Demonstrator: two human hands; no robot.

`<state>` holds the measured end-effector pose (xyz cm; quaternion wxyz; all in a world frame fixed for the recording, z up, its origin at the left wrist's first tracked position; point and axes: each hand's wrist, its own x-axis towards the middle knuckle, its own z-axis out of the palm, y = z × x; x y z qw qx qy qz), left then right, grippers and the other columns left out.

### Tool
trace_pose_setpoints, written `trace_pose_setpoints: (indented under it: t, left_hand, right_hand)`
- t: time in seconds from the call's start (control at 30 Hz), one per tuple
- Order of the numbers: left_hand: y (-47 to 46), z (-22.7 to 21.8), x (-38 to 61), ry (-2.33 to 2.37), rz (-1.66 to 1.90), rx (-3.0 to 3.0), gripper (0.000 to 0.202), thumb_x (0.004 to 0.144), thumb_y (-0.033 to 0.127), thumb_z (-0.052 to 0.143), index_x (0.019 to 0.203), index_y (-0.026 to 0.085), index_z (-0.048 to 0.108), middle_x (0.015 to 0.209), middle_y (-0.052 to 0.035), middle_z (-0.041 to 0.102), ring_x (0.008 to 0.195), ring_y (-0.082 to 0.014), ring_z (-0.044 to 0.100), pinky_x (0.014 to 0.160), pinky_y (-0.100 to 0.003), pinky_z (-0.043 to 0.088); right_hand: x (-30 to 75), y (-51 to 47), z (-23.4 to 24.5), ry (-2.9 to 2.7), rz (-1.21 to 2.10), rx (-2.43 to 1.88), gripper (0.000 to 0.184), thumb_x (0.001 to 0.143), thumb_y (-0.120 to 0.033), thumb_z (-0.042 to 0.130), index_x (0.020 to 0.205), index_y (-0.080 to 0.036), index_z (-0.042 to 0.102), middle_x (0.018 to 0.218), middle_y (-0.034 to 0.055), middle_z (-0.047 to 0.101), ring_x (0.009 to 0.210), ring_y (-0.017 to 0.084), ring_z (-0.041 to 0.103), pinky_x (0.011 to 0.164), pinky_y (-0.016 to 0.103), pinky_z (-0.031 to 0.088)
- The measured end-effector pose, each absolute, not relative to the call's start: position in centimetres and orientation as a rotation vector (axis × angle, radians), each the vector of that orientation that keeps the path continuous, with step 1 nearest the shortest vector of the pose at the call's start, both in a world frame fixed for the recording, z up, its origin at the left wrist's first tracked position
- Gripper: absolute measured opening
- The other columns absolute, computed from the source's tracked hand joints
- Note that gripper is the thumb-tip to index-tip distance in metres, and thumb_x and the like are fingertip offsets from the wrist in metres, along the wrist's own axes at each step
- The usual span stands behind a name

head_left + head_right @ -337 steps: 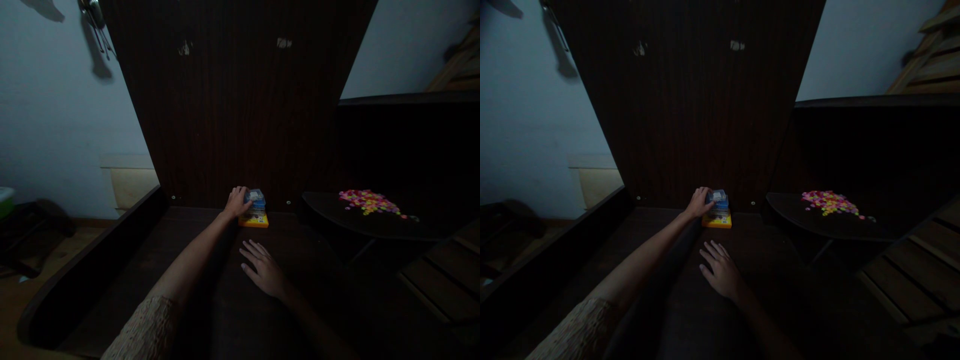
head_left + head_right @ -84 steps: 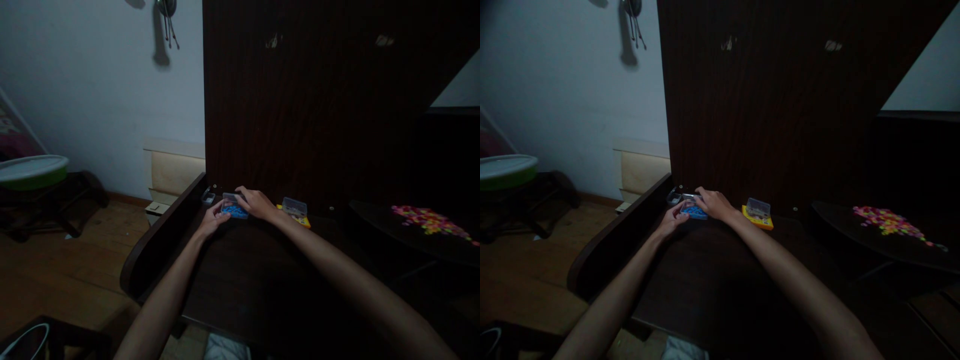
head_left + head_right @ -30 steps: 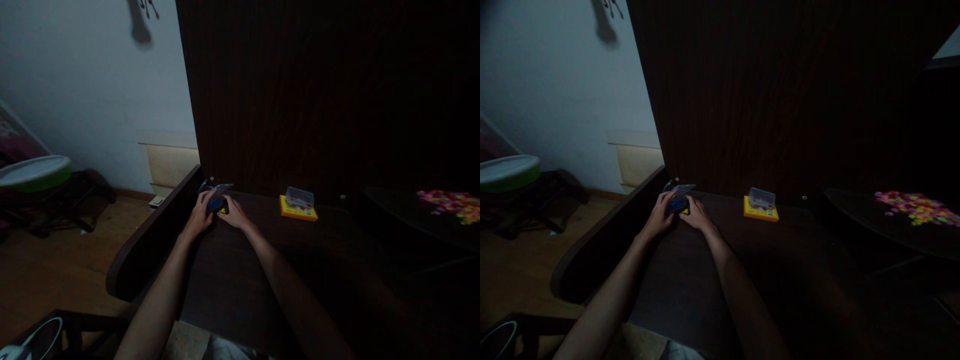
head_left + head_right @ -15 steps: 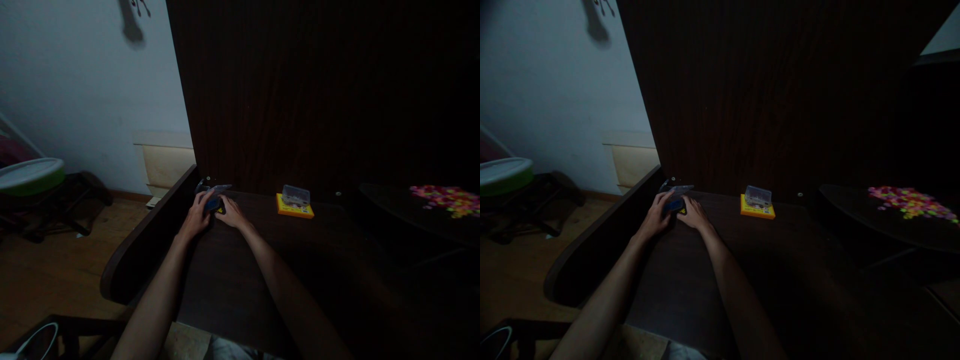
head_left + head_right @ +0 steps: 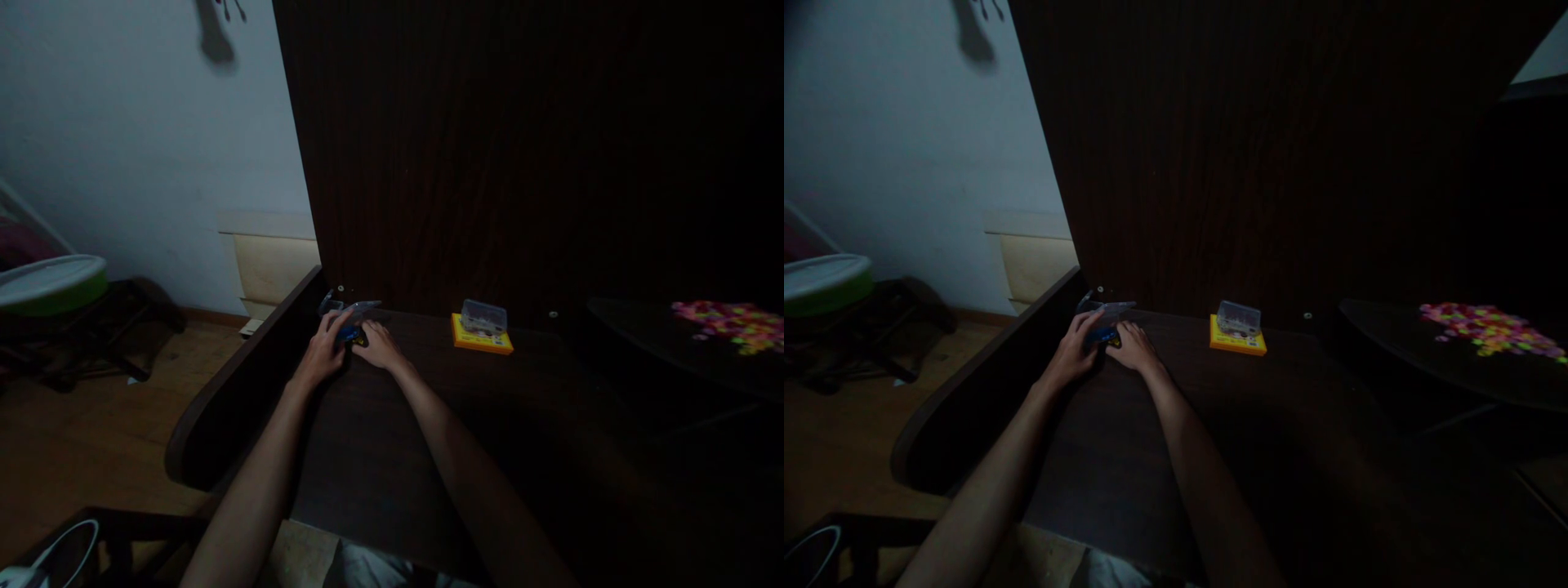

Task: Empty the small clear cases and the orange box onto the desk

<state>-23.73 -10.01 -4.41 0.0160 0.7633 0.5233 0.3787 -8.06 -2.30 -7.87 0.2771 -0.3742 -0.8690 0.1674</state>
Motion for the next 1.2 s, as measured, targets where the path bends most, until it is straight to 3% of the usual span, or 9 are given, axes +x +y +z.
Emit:
trace_pose_setpoints:
  t: [0.33,0.53,0.7,0.9,1.2]
  left_hand:
    - [-9.82,-4.64,-23.72,1.637,1.16,2.4,0.077,0.078,0.001,0.051,0.148,0.028,0.031,0.139,-0.0094,0.042,0.129,-0.0239,0.05,0.11,-0.041,0.045]
    - [-9.78,-4.68,-23.84,1.634,1.177,2.423,0.077,0.079,0.002,0.051,0.149,0.028,0.031,0.138,-0.0096,0.042,0.129,-0.024,0.05,0.11,-0.042,0.045]
    - [-9.75,-4.68,-23.95,1.633,1.175,2.434,0.076,0.079,0.003,0.052,0.148,0.028,0.031,0.139,-0.0095,0.042,0.13,-0.024,0.049,0.109,-0.04,0.046]
    - [-9.75,-4.63,-23.96,1.632,1.191,2.447,0.078,0.079,0.003,0.052,0.149,0.028,0.031,0.138,-0.0093,0.043,0.132,-0.0242,0.048,0.109,-0.041,0.045]
    - [-9.97,-4.31,-23.72,1.648,1.162,2.432,0.075,0.08,0.004,0.051,0.148,0.027,0.031,0.139,-0.0097,0.041,0.132,-0.0248,0.047,0.11,-0.043,0.044]
  right_hand:
    - [-8.09,-2.13,-8.16,-2.313,0.421,-0.986,0.047,0.079,-0.027,0.064,0.124,-0.014,0.053,0.122,0.0123,0.058,0.114,0.026,0.051,0.1,0.039,0.04]
    - [-8.07,-1.92,-8.36,-2.318,0.422,-0.959,0.037,0.08,-0.027,0.065,0.115,-0.017,0.059,0.116,0.0091,0.059,0.111,0.024,0.053,0.099,0.038,0.041]
    - [-8.07,-1.9,-8.35,-2.306,0.442,-0.959,0.045,0.078,-0.027,0.067,0.121,-0.015,0.056,0.118,0.0112,0.058,0.112,0.025,0.052,0.099,0.039,0.041]
    - [-8.03,-1.89,-8.38,-2.308,0.438,-0.939,0.034,0.077,-0.026,0.068,0.11,-0.019,0.061,0.113,0.0078,0.059,0.108,0.024,0.053,0.098,0.038,0.041]
    - [-8.05,-1.96,-8.3,-2.31,0.436,-0.951,0.033,0.078,-0.026,0.067,0.109,-0.018,0.061,0.112,0.0074,0.058,0.108,0.023,0.052,0.097,0.037,0.041]
